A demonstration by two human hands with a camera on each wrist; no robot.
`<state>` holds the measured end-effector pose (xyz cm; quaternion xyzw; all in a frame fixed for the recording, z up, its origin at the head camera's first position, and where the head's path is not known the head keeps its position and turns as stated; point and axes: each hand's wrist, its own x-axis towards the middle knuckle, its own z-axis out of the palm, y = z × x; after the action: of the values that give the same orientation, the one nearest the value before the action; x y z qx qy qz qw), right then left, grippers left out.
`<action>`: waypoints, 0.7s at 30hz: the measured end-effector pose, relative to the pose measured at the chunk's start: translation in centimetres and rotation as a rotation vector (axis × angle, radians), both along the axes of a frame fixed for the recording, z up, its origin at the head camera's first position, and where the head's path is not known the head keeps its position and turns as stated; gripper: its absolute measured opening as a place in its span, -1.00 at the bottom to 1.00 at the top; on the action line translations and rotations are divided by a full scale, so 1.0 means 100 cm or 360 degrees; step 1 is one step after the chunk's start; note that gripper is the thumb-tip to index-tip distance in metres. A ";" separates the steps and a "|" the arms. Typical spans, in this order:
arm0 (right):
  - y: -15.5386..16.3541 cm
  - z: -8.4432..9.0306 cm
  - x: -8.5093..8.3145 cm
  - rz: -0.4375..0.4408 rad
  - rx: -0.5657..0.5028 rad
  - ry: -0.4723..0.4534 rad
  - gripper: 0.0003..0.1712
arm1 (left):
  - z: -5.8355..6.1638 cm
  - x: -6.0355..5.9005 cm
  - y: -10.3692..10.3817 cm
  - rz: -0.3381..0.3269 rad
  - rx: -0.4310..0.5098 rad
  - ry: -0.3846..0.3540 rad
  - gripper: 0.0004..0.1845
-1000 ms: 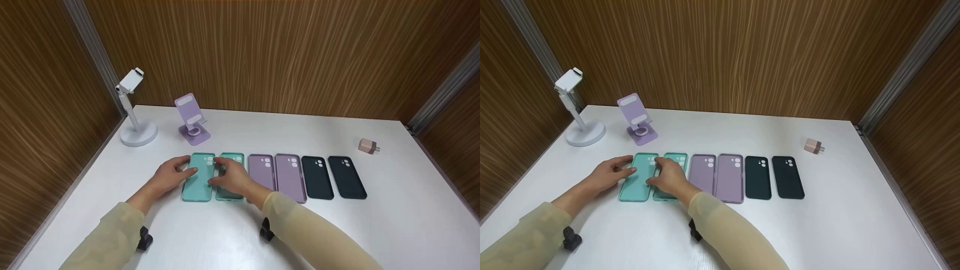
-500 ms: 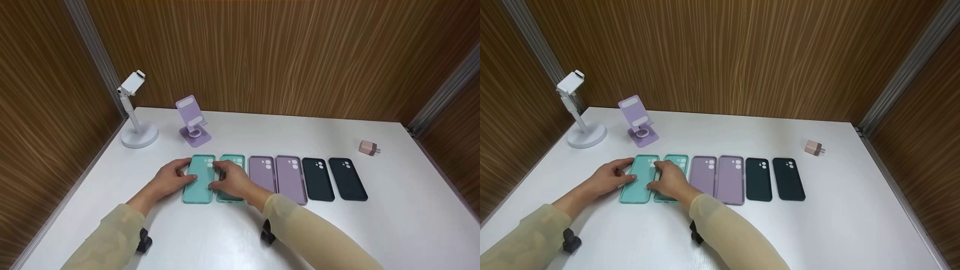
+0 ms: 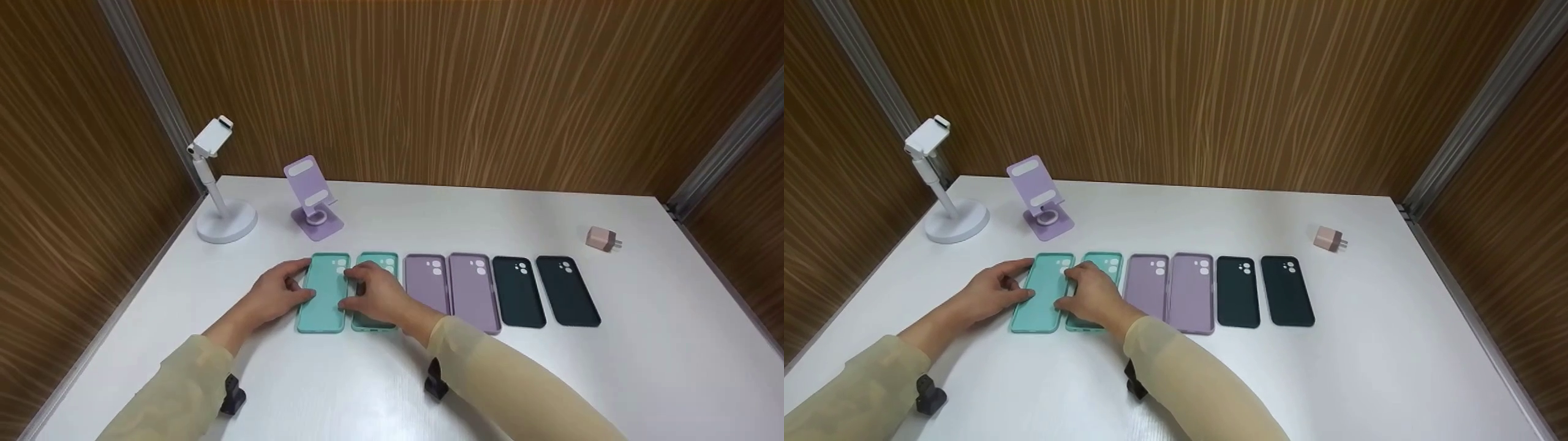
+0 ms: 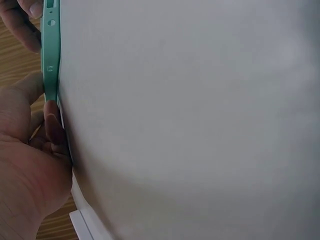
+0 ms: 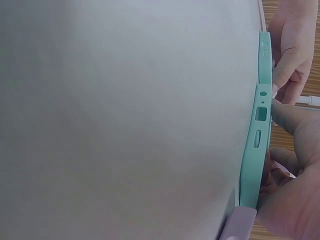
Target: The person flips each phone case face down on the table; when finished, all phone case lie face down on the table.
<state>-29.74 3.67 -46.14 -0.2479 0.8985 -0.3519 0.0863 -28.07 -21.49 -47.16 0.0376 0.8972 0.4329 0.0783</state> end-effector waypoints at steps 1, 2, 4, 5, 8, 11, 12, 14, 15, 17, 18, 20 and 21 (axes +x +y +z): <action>0.000 0.000 0.000 0.0001 0.0003 -0.0004 -0.28 | 0.000 0.000 0.000 0.0008 0.0002 -0.0009 -0.24; 0.000 0.001 0.000 0.0001 0.0003 -0.0005 -0.28 | 0.001 0.000 0.000 0.0017 0.0005 -0.0018 -0.24; -0.001 0.002 0.001 0.0001 0.0005 -0.0013 -0.27 | 0.001 0.000 -0.001 0.0034 0.0018 -0.0033 -0.24; -0.001 0.002 0.001 0.0000 0.0005 -0.0017 -0.27 | 0.002 0.000 0.000 0.0039 0.0023 -0.0034 -0.24; -0.001 0.002 0.001 0.0002 0.0008 -0.0024 -0.28 | 0.004 0.000 0.001 0.0041 0.0036 -0.0044 -0.25; -0.001 0.002 0.001 0.0007 0.0024 -0.0035 -0.27 | 0.008 0.000 0.002 0.0053 0.0030 -0.0061 -0.25; -0.001 0.002 0.001 0.0009 0.0033 -0.0040 -0.27 | 0.009 0.001 0.002 0.0059 0.0031 -0.0065 -0.26; -0.001 0.003 0.001 0.0012 0.0049 -0.0040 -0.27 | 0.012 0.001 0.003 0.0071 0.0043 -0.0080 -0.26; -0.001 0.003 0.000 0.0015 0.0054 -0.0039 -0.27 | 0.014 0.001 0.003 0.0075 0.0053 -0.0085 -0.27; -0.001 0.003 0.000 0.0020 0.0064 -0.0036 -0.27 | 0.017 0.001 0.004 0.0079 0.0085 -0.0089 -0.27; 0.000 0.003 0.000 0.0022 0.0066 -0.0035 -0.27 | 0.019 0.001 0.005 0.0088 0.0105 -0.0097 -0.27; 0.000 0.002 -0.001 0.0027 0.0074 -0.0032 -0.27 | 0.023 0.001 0.007 0.0098 0.0156 -0.0098 -0.27; 0.000 0.002 -0.001 0.0031 0.0078 -0.0030 -0.27 | 0.025 0.000 0.009 0.0101 0.0178 -0.0091 -0.27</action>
<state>-29.86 3.70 -45.90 -0.2512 0.9035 -0.3311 0.1042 -28.04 -20.63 -44.67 0.0010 0.8697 0.4857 0.0879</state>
